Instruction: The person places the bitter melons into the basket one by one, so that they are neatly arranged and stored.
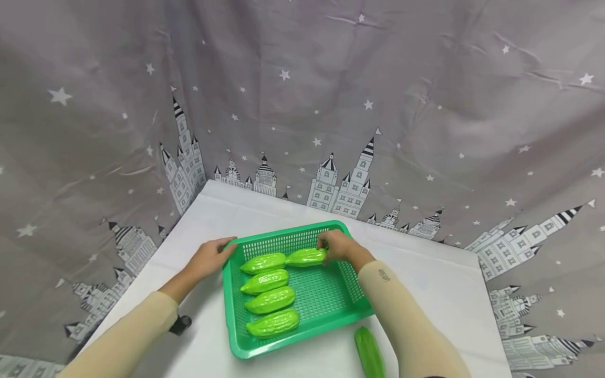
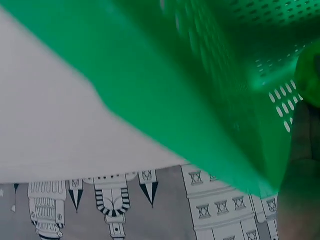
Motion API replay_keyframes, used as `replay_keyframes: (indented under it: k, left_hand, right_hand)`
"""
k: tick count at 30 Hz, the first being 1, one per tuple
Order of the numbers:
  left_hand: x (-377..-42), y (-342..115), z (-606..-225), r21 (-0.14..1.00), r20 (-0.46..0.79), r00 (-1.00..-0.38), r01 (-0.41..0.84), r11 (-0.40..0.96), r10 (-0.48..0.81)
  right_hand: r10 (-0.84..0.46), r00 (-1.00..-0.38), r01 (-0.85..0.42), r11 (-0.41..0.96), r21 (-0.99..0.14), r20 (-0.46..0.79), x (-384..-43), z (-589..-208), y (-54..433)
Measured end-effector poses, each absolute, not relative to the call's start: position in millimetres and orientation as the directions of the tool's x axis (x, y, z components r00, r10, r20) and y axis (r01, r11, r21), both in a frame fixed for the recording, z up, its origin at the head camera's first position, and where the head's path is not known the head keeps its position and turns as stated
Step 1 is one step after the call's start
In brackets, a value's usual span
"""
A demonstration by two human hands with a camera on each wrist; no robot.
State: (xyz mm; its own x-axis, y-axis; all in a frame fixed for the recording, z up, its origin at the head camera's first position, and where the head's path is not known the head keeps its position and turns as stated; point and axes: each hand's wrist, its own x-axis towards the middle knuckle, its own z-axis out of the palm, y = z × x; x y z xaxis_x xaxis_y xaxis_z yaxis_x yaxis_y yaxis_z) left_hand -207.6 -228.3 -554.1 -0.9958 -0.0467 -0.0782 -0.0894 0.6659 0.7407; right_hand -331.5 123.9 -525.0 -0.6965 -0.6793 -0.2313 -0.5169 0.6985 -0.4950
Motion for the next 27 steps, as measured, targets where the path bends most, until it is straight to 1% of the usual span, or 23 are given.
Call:
replay_keyframes:
  k: [3, 5, 9, 13, 18, 22, 24, 27]
  left_hand:
    - [-207.9, -225.8, -555.5, 0.738, -0.082, -0.996, -0.089, 0.669, -0.042]
    - [-208.0, -224.0, -555.8, 0.738, -0.085, -0.996, -0.09, 0.669, -0.041]
    - [-208.2, -220.8, -555.3, 0.744, -0.084, -0.996, -0.09, 0.662, -0.041]
    - [-209.0, -219.6, -554.2, 0.748, -0.076, -0.996, -0.084, 0.659, -0.04]
    - [-209.5, -220.6, -554.5, 0.742, -0.079, -0.996, -0.09, 0.664, -0.046]
    - [-208.1, -223.3, -555.9, 0.731, -0.082, -0.996, -0.09, 0.676, -0.044]
    - [-207.5, -225.3, -556.3, 0.728, -0.08, -0.996, -0.09, 0.68, -0.047]
    - [-207.0, -228.3, -555.9, 0.723, -0.081, -0.995, -0.095, 0.684, -0.053]
  right_hand:
    - [-0.707, -0.68, -0.581, 0.681, -0.446, -0.194, -330.5, -530.2, 125.8]
    - [-0.721, -0.674, -0.628, 0.674, -0.388, -0.163, -329.6, -534.4, 127.0]
    - [-0.705, -0.694, -0.647, 0.7, -0.303, -0.147, -325.6, -540.7, 127.5]
    - [-0.698, -0.699, -0.651, 0.711, -0.266, -0.155, -321.8, -544.5, 126.4]
    - [-0.68, -0.72, -0.625, 0.722, -0.297, -0.137, -319.9, -542.8, 123.4]
    - [-0.658, -0.737, -0.578, 0.731, -0.363, -0.152, -318.4, -539.2, 122.9]
    - [-0.645, -0.751, -0.548, 0.729, -0.411, -0.143, -317.7, -535.9, 123.7]
    - [-0.606, -0.788, -0.463, 0.697, -0.547, -0.105, -317.2, -529.1, 126.0]
